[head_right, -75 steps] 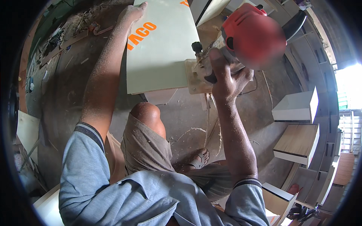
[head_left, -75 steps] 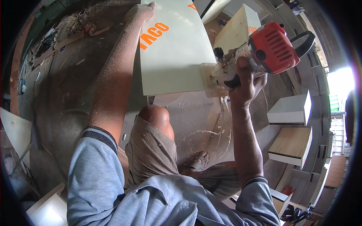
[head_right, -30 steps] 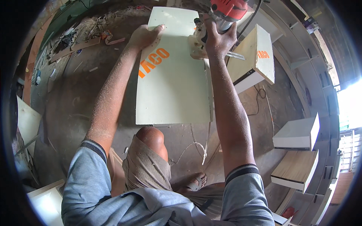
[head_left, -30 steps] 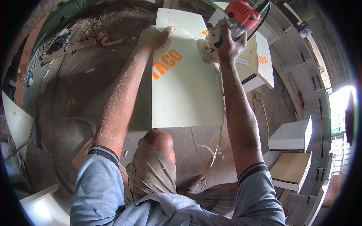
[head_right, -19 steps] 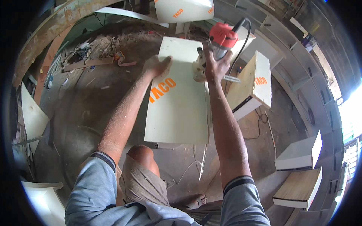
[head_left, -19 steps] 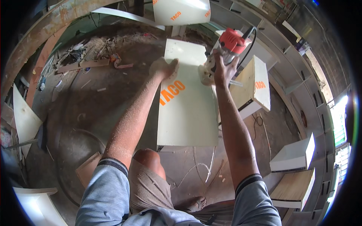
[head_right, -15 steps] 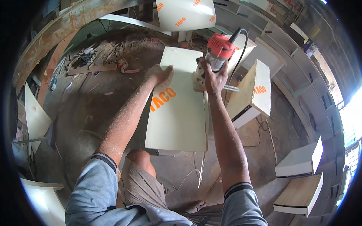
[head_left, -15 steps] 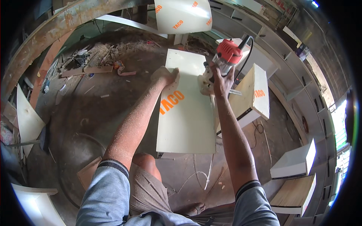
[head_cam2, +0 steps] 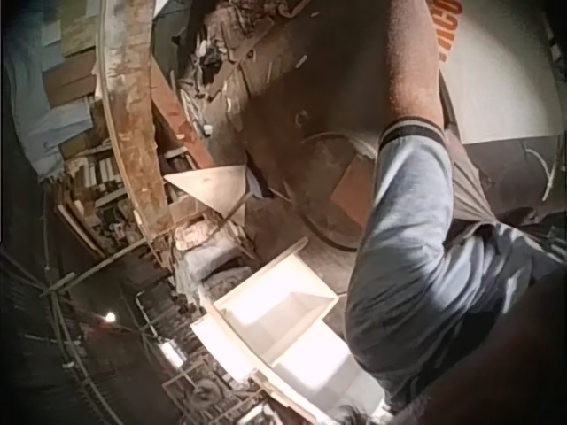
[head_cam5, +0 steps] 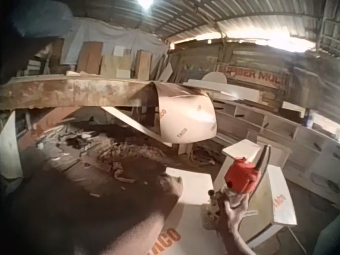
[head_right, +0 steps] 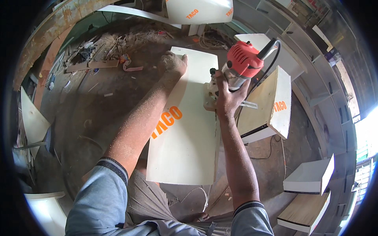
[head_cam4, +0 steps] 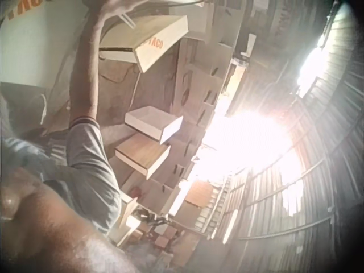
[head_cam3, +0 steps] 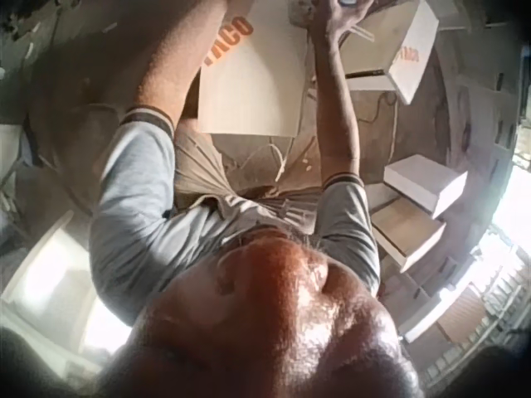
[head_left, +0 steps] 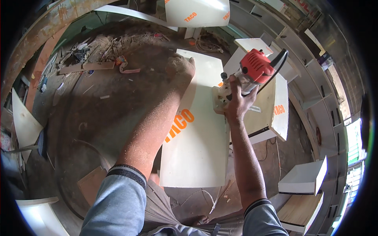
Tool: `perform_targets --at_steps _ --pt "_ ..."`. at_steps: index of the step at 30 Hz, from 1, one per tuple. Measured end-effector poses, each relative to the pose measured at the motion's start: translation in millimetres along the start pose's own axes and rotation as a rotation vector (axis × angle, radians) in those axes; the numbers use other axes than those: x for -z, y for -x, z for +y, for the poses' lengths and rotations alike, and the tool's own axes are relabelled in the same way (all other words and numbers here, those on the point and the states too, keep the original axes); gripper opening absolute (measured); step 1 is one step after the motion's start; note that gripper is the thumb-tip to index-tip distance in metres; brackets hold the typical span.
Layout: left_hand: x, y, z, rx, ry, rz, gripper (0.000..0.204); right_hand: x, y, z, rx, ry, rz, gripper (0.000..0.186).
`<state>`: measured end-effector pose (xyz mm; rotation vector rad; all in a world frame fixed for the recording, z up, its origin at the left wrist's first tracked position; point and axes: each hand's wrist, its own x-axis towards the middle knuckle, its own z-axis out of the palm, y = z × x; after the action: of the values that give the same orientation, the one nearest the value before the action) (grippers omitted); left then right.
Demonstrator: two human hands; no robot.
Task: The person uses a handheld router to trim the edges of several white laminated wooden panels, moving the tool along the perimeter of each panel piece.
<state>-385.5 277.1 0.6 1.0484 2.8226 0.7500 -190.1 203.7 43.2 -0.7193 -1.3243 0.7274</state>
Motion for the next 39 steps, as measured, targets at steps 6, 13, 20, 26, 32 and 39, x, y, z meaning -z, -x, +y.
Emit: perform_targets --at_steps 6,13,20,26,32,39 --pt "17 8 -5 -0.026 -0.067 -0.043 0.087 -15 -22 30 0.114 0.094 0.039 0.046" --pt "16 11 -15 -0.123 -0.007 -0.007 0.082 -37 -57 66 0.079 0.040 0.028 0.052" --pt "22 8 -13 -0.071 0.033 -0.073 0.082 -58 -83 88 0.049 0.026 0.054 0.059" --pt "23 10 -14 -0.081 0.017 -0.097 0.083 -70 -96 100 0.081 -0.022 0.051 0.059" --pt "16 10 -12 -0.125 -0.045 -0.055 0.081 -71 -117 122 0.131 0.070 0.098 0.059" --pt "11 10 -18 -0.191 -0.133 0.049 0.079 -82 -121 122 0.088 0.100 0.117 0.059"
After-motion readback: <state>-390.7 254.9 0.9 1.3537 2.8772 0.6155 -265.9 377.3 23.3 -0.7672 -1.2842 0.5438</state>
